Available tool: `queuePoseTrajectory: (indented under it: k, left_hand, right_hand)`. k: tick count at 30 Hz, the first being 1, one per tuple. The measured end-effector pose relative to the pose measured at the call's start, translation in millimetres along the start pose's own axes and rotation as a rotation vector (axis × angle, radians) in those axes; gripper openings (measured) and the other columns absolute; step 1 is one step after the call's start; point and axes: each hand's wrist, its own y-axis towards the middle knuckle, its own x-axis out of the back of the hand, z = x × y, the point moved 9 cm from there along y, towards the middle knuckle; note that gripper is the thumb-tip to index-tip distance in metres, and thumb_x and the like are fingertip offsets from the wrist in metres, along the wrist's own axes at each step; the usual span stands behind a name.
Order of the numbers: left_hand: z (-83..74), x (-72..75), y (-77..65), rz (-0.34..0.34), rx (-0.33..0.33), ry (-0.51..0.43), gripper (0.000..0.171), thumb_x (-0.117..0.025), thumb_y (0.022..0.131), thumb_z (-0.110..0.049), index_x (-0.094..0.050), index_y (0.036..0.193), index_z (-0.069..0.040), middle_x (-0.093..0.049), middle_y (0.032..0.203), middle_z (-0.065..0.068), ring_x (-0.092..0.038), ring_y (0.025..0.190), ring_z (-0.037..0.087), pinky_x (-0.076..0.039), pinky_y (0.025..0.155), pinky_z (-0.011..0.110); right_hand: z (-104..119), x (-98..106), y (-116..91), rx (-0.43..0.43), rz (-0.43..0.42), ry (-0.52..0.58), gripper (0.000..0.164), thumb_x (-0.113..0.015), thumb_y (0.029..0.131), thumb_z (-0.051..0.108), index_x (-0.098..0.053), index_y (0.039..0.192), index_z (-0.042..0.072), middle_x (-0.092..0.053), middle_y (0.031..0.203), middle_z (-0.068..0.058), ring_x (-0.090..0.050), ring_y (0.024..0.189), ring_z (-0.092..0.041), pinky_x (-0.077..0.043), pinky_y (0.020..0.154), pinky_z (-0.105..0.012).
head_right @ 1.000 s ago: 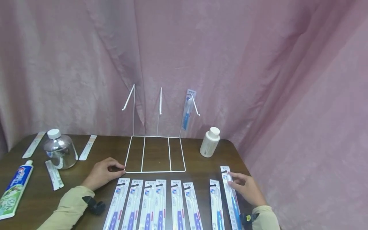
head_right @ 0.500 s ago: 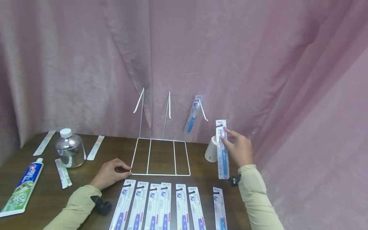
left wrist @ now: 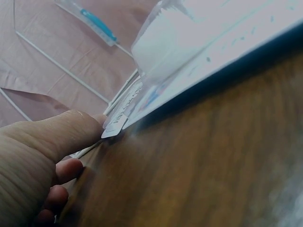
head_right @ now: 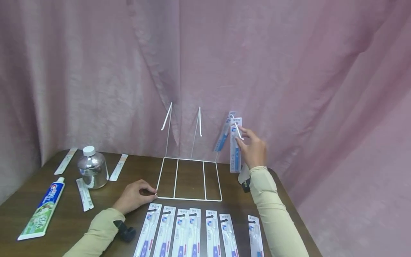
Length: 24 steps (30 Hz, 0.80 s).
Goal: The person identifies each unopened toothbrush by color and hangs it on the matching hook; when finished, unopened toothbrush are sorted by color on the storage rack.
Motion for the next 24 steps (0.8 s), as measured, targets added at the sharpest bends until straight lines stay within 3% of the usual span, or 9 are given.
queuePoseTrajectory:
  k: [5,12,16,20,24]
  left_hand:
    - [-2.5,2.9,-0.4,-0.014,0.002,-0.007,0.015,-0.095,0.077,-0.024,-0.083,0.086,-0.027,-0.066,0.09,-0.013,-0.064,0.091,0.013,-0.051,0.084,0.038]
    - [-4.4,-0.3,-0.8,0.004,0.02,-0.011,0.015,-0.094,0.078,-0.025,-0.083,0.087,-0.027,-0.066,0.091,-0.014,-0.063,0.092,0.013,-0.051,0.085,0.037]
    - [0.4,4.8,-0.3,-0.012,0.034,-0.011,0.016,-0.095,0.077,-0.024,-0.083,0.086,-0.027,-0.066,0.091,-0.014,-0.063,0.092,0.012,-0.05,0.085,0.036]
    - [9.7,16.0,-2.3,-0.026,0.053,-0.001,0.015,-0.095,0.078,-0.024,-0.083,0.087,-0.027,-0.067,0.092,-0.012,-0.064,0.093,0.014,-0.05,0.086,0.038]
    - [17.2,29.6,-5.9,-0.049,0.073,0.025,0.016,-0.095,0.077,-0.024,-0.082,0.086,-0.027,-0.068,0.093,-0.01,-0.064,0.094,0.016,-0.05,0.087,0.04]
  right_hand:
    - [-8.0,-28.0,9.1,-0.07,-0.019,0.049,0.038,-0.086,0.089,0.023,-0.073,0.122,0.009,-0.079,0.108,-0.015,-0.074,0.09,-0.044,-0.054,0.077,-0.055]
    - [-19.8,-47.6,19.3,-0.176,-0.041,0.042,0.04,-0.086,0.09,0.025,-0.07,0.124,0.013,-0.079,0.108,-0.01,-0.068,0.075,-0.04,-0.048,0.067,-0.051]
    - [-18.4,-49.0,19.7,-0.189,-0.015,0.093,0.044,-0.087,0.089,0.025,-0.07,0.128,0.015,-0.078,0.113,-0.013,-0.072,0.088,-0.039,-0.052,0.078,-0.052]
    - [-22.0,-41.1,0.1,-0.203,0.067,0.144,0.032,-0.085,0.09,0.022,-0.074,0.118,0.011,-0.077,0.112,-0.016,-0.071,0.101,-0.04,-0.051,0.085,-0.049]
    - [-38.2,-30.6,-49.3,-0.22,0.256,0.15,0.016,-0.08,0.095,0.02,-0.076,0.105,0.008,-0.078,0.095,-0.013,-0.07,0.086,-0.03,-0.05,0.074,-0.038]
